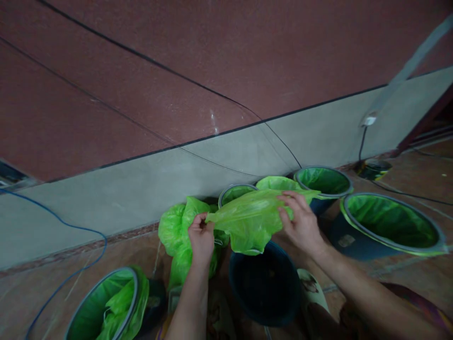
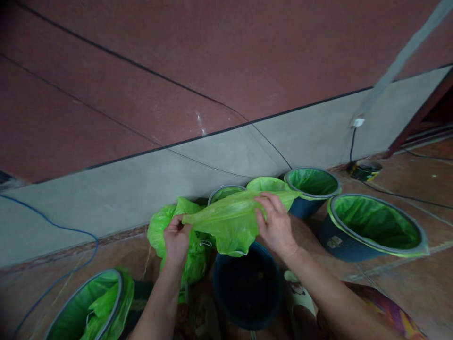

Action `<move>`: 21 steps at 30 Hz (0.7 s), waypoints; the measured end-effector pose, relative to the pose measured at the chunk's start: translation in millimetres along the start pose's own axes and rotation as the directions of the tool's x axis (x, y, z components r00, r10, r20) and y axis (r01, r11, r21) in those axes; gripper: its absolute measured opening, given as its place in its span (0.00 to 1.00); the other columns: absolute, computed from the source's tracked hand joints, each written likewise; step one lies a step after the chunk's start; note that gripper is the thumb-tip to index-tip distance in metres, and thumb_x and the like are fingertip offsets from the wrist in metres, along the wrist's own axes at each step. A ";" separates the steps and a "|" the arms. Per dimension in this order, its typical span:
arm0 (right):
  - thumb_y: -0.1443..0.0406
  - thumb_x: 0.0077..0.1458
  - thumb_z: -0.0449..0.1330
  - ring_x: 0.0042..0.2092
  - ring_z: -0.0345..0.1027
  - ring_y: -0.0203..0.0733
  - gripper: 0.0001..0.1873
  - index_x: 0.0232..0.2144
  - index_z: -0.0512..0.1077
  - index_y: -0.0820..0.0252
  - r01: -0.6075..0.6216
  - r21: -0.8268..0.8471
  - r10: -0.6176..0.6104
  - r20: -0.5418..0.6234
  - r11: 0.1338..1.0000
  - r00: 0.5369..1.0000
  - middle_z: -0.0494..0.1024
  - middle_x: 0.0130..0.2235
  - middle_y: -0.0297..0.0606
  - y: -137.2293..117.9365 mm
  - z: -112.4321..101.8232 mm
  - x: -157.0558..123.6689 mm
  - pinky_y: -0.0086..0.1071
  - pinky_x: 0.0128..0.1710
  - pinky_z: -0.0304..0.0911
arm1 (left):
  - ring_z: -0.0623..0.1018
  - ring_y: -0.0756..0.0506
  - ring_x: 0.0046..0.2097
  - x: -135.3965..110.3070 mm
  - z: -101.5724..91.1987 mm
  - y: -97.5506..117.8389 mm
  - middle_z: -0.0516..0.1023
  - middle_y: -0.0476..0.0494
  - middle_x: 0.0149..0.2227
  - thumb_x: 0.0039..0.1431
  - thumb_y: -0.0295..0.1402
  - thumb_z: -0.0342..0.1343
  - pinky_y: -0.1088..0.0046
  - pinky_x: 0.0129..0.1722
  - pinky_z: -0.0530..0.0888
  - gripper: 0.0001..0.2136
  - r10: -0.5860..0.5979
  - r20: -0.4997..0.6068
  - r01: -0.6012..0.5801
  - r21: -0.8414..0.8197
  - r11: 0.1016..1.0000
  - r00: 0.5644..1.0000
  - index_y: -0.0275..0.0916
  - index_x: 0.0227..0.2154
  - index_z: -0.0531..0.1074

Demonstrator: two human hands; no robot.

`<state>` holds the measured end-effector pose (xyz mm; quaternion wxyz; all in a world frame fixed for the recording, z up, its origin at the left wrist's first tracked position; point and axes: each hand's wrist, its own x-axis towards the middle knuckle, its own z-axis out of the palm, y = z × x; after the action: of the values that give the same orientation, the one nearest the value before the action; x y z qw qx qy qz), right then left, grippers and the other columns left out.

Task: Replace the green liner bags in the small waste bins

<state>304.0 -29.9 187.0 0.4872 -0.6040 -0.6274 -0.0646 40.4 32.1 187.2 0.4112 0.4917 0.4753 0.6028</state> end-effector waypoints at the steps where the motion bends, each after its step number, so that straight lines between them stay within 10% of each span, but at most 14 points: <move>1: 0.65 0.60 0.54 0.56 0.67 0.48 0.16 0.50 0.70 0.56 0.063 0.092 -0.071 0.085 0.994 0.994 0.71 0.54 0.45 -14.4 4.8 -4.7 0.46 0.58 0.65 | 0.72 0.50 0.31 -3.7 6.3 -1.1 0.75 0.51 0.28 0.45 0.29 0.60 0.73 0.35 0.71 0.05 0.014 0.036 -0.015 0.030 0.999 0.999 0.38 0.28 0.73; 7: 0.60 0.58 0.60 0.58 0.65 0.50 0.24 0.56 0.67 0.52 -0.009 0.356 -0.085 0.248 0.934 0.965 0.68 0.57 0.46 -61.2 20.9 -7.3 0.47 0.54 0.68 | 0.74 0.47 0.39 -28.1 43.2 -2.6 0.74 0.48 0.33 0.49 0.24 0.52 0.71 0.43 0.70 0.07 0.171 0.263 -0.241 0.265 0.933 0.950 0.40 0.29 0.73; 10: 0.62 0.60 0.57 0.50 0.72 0.46 0.11 0.44 0.76 0.52 -0.084 0.398 -0.023 0.258 0.914 0.966 0.75 0.49 0.42 -58.3 27.5 -0.1 0.43 0.50 0.70 | 0.74 0.47 0.39 -37.6 57.3 -1.0 0.75 0.47 0.34 0.50 0.22 0.51 0.71 0.44 0.70 0.08 0.189 0.357 -0.307 0.312 0.899 0.915 0.40 0.29 0.72; 16: 0.61 0.59 0.59 0.36 0.73 0.38 0.08 0.34 0.77 0.56 -0.225 0.525 0.161 0.164 0.821 0.973 0.78 0.37 0.37 -39.6 23.4 12.8 0.31 0.34 0.69 | 0.75 0.48 0.35 -40.1 68.3 -10.7 0.79 0.46 0.36 0.54 0.25 0.52 0.72 0.38 0.71 0.12 0.029 0.453 -0.248 0.433 0.867 0.891 0.40 0.40 0.75; 21: 0.57 0.55 0.62 0.20 0.63 0.31 0.11 0.35 0.77 0.58 -0.334 0.583 0.384 0.041 0.740 0.922 0.74 0.24 0.31 -23.7 1.8 25.1 0.26 0.20 0.58 | 0.78 0.43 0.40 -34.8 61.3 -22.2 0.80 0.42 0.38 0.55 0.26 0.51 0.68 0.43 0.71 0.12 -0.059 0.514 -0.350 0.658 0.666 0.856 0.40 0.37 0.77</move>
<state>288.6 -17.4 215.4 0.6761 -0.5328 -0.4681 0.1999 107.5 13.6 162.4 0.2351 0.7886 0.5118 0.2468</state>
